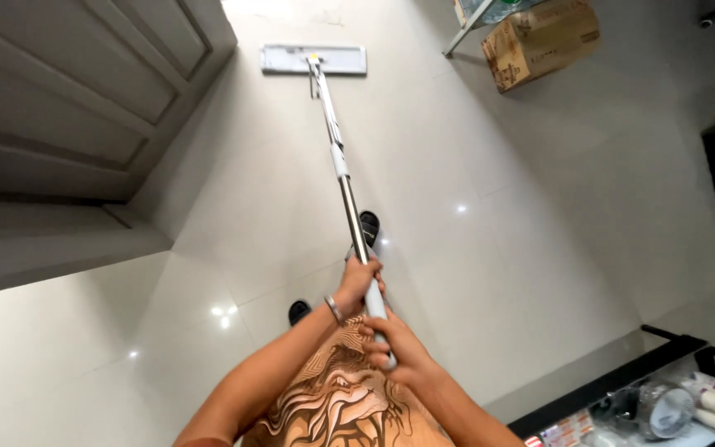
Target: Mopping the floor area near shelves and moving through a doorway.
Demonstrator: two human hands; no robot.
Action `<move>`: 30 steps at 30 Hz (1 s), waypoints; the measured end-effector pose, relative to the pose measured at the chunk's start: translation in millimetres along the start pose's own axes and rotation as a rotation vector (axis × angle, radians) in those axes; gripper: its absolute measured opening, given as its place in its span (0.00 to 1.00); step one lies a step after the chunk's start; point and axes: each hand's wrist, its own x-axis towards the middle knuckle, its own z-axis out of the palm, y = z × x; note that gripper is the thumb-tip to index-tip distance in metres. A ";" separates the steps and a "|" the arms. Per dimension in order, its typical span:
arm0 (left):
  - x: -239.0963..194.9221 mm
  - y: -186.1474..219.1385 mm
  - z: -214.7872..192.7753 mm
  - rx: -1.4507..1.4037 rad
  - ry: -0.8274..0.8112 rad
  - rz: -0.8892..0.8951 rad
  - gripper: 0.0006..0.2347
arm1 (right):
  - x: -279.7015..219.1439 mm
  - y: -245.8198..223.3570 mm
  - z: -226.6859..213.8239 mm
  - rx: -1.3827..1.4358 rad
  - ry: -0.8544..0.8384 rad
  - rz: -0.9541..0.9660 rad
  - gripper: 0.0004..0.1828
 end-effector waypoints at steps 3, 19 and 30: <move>56.2 49.4 19.1 0.009 0.062 0.034 0.08 | 36.5 -59.6 15.4 -0.059 -0.028 0.020 0.20; 186.0 130.8 128.7 -0.101 0.070 0.101 0.05 | 59.5 -255.1 18.7 -0.083 -0.190 -0.040 0.15; 179.4 177.5 143.3 -0.105 0.061 0.068 0.07 | 56.7 -286.9 62.9 -0.126 -0.110 0.004 0.18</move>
